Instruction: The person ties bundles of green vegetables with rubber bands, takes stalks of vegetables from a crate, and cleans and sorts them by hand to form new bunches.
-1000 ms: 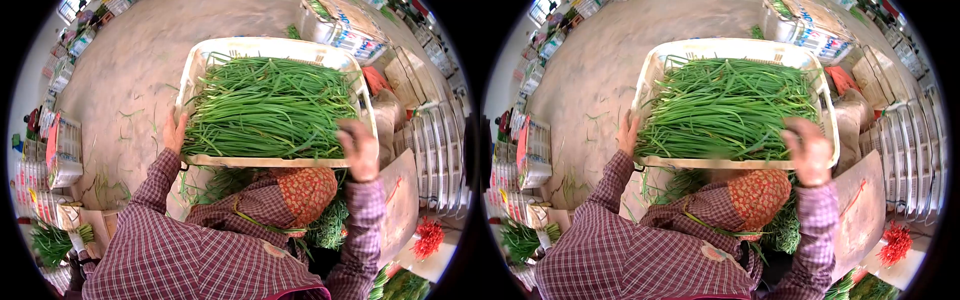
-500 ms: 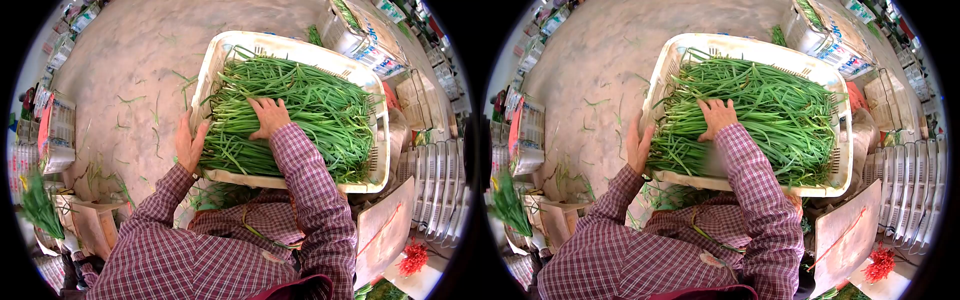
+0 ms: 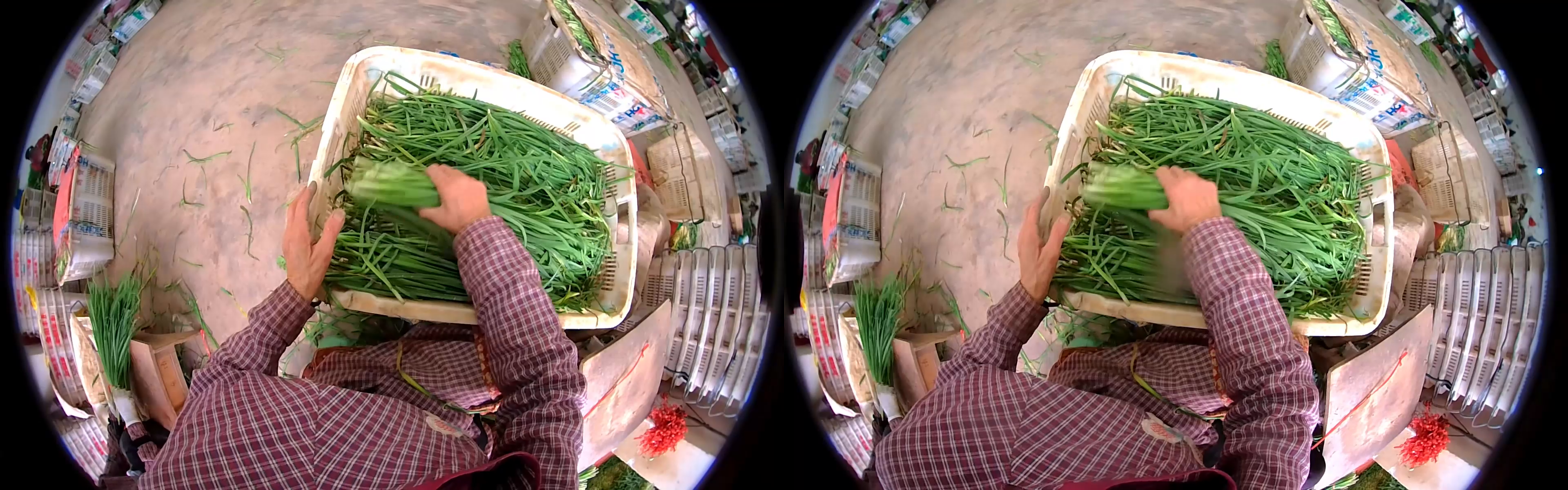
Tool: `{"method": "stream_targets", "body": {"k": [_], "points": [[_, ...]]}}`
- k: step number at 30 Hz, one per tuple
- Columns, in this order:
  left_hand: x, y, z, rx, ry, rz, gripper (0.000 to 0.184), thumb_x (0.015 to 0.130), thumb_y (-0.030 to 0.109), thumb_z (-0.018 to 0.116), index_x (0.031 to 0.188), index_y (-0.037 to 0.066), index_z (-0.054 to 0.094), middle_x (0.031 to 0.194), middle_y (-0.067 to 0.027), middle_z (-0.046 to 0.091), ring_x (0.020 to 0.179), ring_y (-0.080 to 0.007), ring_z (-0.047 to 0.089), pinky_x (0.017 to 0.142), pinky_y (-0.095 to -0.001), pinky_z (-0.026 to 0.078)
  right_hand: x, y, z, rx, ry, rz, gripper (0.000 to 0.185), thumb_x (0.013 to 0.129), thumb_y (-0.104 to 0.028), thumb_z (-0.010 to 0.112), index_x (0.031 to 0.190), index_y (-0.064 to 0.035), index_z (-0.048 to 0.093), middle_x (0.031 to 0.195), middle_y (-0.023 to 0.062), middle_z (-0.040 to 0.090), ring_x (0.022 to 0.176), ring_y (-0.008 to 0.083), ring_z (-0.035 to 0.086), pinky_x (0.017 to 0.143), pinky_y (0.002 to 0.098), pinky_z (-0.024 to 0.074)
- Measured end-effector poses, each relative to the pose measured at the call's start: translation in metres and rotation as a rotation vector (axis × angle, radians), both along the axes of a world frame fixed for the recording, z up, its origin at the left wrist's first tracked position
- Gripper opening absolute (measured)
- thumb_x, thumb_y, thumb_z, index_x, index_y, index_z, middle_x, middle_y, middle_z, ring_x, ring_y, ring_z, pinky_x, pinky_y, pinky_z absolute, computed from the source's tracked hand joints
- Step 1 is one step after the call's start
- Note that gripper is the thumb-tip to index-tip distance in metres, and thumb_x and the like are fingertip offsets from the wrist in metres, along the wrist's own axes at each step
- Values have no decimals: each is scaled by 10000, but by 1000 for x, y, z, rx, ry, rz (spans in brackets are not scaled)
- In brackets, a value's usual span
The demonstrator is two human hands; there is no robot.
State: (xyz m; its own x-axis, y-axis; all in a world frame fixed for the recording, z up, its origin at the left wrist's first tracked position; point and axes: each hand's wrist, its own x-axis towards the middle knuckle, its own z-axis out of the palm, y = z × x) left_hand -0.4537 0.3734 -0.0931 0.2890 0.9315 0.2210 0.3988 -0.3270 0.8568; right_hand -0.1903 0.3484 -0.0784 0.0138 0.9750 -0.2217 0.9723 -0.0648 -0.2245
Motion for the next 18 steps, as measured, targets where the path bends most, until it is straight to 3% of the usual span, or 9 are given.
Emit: {"method": "stream_targets", "body": {"k": [2, 3, 4, 6, 7, 10, 11, 14, 18], "points": [[0, 0, 1, 7, 12, 2, 605, 900, 289, 631, 1352, -49, 416, 1317, -215, 466, 1194, -327, 497, 991, -387, 409, 14, 8, 3, -12, 232, -262, 455, 727, -368, 769, 1039, -97, 580, 1072, 108, 622, 980, 212, 602, 852, 367, 529], [0, 0, 2, 21, 23, 2, 604, 899, 289, 634, 1352, -47, 418, 1319, -215, 465, 1193, -329, 498, 990, -389, 410, 18, 10, 4, 28, 265, -292, 506, 698, -366, 785, 1086, -99, 600, 1147, 94, 594, 1052, 224, 570, 927, 404, 490], [1, -1, 4, 19, 23, 2, 604, 899, 289, 634, 1352, -47, 418, 1319, -215, 465, 1193, -329, 498, 990, -389, 410, 19, 10, 0, 26, 265, -292, 506, 698, -366, 785, 1086, -99, 600, 1147, 94, 594, 1052, 224, 570, 927, 404, 490], [2, -1, 6, -3, 31, 8, 598, 899, 300, 633, 1345, -42, 430, 1320, -216, 463, 1193, -331, 499, 988, -392, 412, 20, 11, -8, 288, 63, -100, 601, 674, -380, 794, 1176, -114, 596, 1269, 84, 532, 1166, 243, 500, 1027, 437, 405], [2, -1, 6, -6, 30, 8, 598, 899, 300, 633, 1345, -42, 430, 1320, -216, 463, 1193, -331, 499, 988, -392, 412, 16, 13, -6, 191, 14, -73, 700, 676, -403, 784, 1278, -139, 543, 1367, 79, 459, 1265, 260, 417, 1091, 457, 322], [1, -1, 4, -11, 13, 7, 603, 896, 321, 633, 1339, -40, 440, 1319, -224, 461, 1195, -339, 497, 985, -395, 415, -2, 13, -10, 85, -65, -33, 770, 692, -414, 765, 1354, -162, 463, 1390, 84, 445, 1295, 271, 400, 1094, 480, 312], [1, 0, 3, -1, 20, 10, 613, 894, 333, 635, 1339, -41, 440, 1321, -230, 458, 1198, -345, 494, 982, -399, 417, -5, 12, -8, 67, -20, -26, 877, 676, -404, 754, 1426, -170, 364, 1385, 127, 442, 1299, 315, 398, 1098, 480, 321], [1, -1, 4, -20, 14, 17, 631, 888, 352, 640, 1340, -40, 440, 1334, -244, 447, 1206, -360, 489, 978, -409, 422, -7, 19, 10, -106, 164, -2, 976, 668, -414, 760, 1480, -195, 264, 1426, 166, 399, 1333, 350, 358, 1114, 511, 291], [1, -1, 2, -25, 18, 23, 641, 887, 370, 641, 1344, -33, 441, 1364, -257, 426, 1219, -377, 484, 977, -424, 427, -22, 34, 18, -183, 130, 10, 1167, 589, -597, 789, 1514, -236, 178, 1506, 166, 284, 1389, 348, 269, 1103, 567, 258]]}}
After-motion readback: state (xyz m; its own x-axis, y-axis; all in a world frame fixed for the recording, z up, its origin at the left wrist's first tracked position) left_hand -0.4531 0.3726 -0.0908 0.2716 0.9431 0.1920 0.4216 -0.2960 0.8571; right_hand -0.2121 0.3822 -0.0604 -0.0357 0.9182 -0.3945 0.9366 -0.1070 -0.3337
